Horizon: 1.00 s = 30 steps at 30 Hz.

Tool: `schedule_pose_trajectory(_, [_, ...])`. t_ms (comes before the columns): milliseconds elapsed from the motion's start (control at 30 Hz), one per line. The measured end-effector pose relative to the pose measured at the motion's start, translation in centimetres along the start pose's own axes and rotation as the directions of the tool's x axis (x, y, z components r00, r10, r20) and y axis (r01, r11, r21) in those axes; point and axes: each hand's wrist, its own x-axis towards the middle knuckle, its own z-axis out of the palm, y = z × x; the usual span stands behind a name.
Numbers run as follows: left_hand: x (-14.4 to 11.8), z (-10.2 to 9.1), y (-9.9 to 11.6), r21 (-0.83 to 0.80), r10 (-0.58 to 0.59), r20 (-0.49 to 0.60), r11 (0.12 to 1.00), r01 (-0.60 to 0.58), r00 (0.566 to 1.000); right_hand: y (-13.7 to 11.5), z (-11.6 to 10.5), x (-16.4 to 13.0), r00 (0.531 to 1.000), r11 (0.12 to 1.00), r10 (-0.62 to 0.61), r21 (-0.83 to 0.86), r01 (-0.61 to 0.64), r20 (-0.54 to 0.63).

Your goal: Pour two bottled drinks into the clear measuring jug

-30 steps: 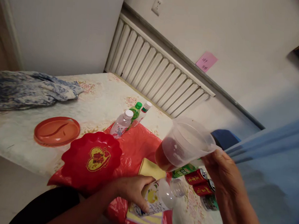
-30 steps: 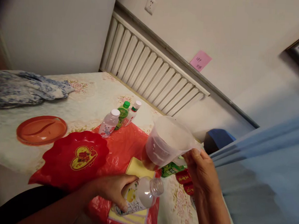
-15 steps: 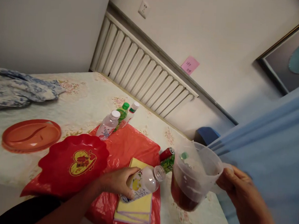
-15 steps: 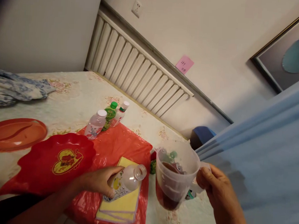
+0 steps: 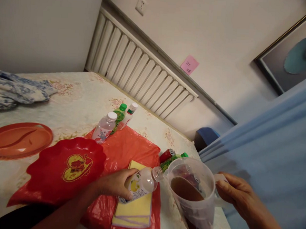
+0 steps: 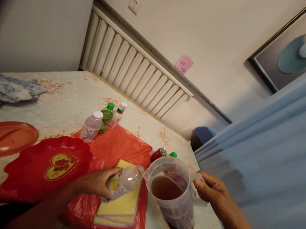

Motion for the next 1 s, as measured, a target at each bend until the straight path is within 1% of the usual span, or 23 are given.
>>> schedule_pose_trajectory(100, [-0.1, 0.0, 0.4, 0.036, -0.003, -0.009, 0.999, 0.003, 1.000, -0.5, -0.3, 0.4, 0.995, 0.994, 0.003, -0.106, 0.008, 0.103])
schedule_pose_trajectory(267, [-0.1, 0.0, 0.7, 0.088, -0.027, -0.038, 0.996, 0.030, 0.999, -1.3, -0.1, 0.9, 0.984, 0.974, -0.007, -0.220, 0.046, 0.178])
schedule_pose_trajectory(600, [0.1, 0.1, 0.4, 0.106, -0.027, -0.040, 0.994, 0.031, 0.999, -2.8, -0.3, 1.3, 0.968, 0.934, -0.059, -0.328, 0.139, 0.242])
schedule_pose_trajectory(700, [0.1, 0.1, 0.4, 0.138, -0.029, -0.041, 0.990, 0.035, 0.999, -3.2, -0.2, 1.4, 0.967, 0.921, -0.075, -0.354, 0.160, 0.243])
schedule_pose_trajectory(1000, [-0.1, 0.0, 0.5, 0.232, -0.036, -0.094, 0.971, 0.058, 0.995, -4.4, 0.3, 1.5, 0.957, 0.879, -0.121, -0.418, 0.227, 0.264])
